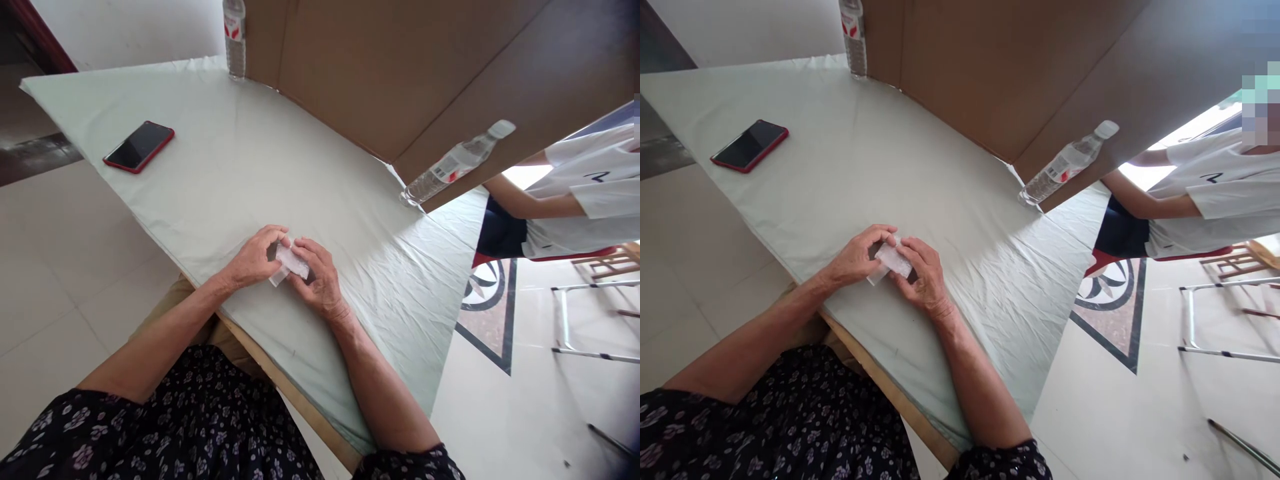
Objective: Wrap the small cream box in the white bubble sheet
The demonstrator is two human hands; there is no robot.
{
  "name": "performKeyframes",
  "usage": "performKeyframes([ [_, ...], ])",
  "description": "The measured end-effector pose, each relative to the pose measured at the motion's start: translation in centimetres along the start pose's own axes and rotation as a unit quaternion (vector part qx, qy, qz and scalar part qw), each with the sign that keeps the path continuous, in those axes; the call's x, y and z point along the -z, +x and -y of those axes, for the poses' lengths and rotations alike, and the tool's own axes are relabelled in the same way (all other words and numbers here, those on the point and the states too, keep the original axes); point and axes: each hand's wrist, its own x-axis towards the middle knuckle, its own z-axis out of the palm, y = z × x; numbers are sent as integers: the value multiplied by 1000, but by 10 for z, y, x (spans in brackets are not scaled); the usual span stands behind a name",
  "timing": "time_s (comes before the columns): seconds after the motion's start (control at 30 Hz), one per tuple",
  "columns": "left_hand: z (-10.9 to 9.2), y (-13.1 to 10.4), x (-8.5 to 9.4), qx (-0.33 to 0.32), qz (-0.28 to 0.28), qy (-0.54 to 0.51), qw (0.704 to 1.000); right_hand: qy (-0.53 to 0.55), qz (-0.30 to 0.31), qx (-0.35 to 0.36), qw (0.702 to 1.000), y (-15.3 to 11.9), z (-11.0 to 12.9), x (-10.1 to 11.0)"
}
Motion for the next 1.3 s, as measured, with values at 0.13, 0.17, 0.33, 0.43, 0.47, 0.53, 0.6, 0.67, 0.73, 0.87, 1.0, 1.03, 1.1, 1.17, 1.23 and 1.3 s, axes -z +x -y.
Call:
performKeyframes([
  [0.13, 2, -6, 14, -68, 58, 55, 995, -2, 3, 27, 1000, -1, -7, -2],
  [0.17, 4, -7, 14, -82, 59, 69, 993, 1, 3, 25, 1000, -2, -8, -3],
  [0.33, 9, -2, 2, -100, 21, 62, 993, 56, -3, -36, 998, 1, -7, 0],
  [0.43, 1, 2, -1, -57, -7, 5, 998, 130, -4, -118, 984, 3, -3, 5],
  [0.47, -3, 3, 0, -27, -6, -16, 999, 158, -2, -157, 975, 4, -1, 6],
  [0.53, -10, 5, 1, 43, 12, -50, 998, 199, 5, -232, 952, 4, 1, 7],
  [0.6, -15, 6, 2, 92, 30, -61, 993, 207, 16, -277, 938, 4, 2, 7],
  [0.67, -16, 7, -1, 114, 30, -60, 991, 209, 31, -289, 934, 4, 3, 8],
  [0.73, -15, 7, -4, 125, 17, -53, 991, 234, 49, -286, 928, 5, 3, 10],
  [0.87, -15, 7, -7, 115, -8, 0, 993, 255, 59, -283, 923, 6, 2, 13],
  [1.0, -17, 5, -2, 95, 34, -69, 992, 244, 49, -289, 925, 4, 1, 10],
  [1.03, -16, 5, 0, 99, 63, -113, 987, 242, 44, -288, 926, 4, 0, 9],
  [1.1, -15, 6, 2, 111, 113, -185, 970, 236, 33, -288, 927, 3, -2, 7],
  [1.17, -14, 7, 2, 117, 128, -220, 960, 238, 23, -299, 924, 2, -4, 5],
  [1.23, -12, 8, 0, 118, 123, -239, 956, 254, 13, -316, 914, 1, -5, 5],
  [1.3, -10, 9, -2, 119, 117, -248, 954, 272, 5, -327, 905, 0, -6, 5],
])
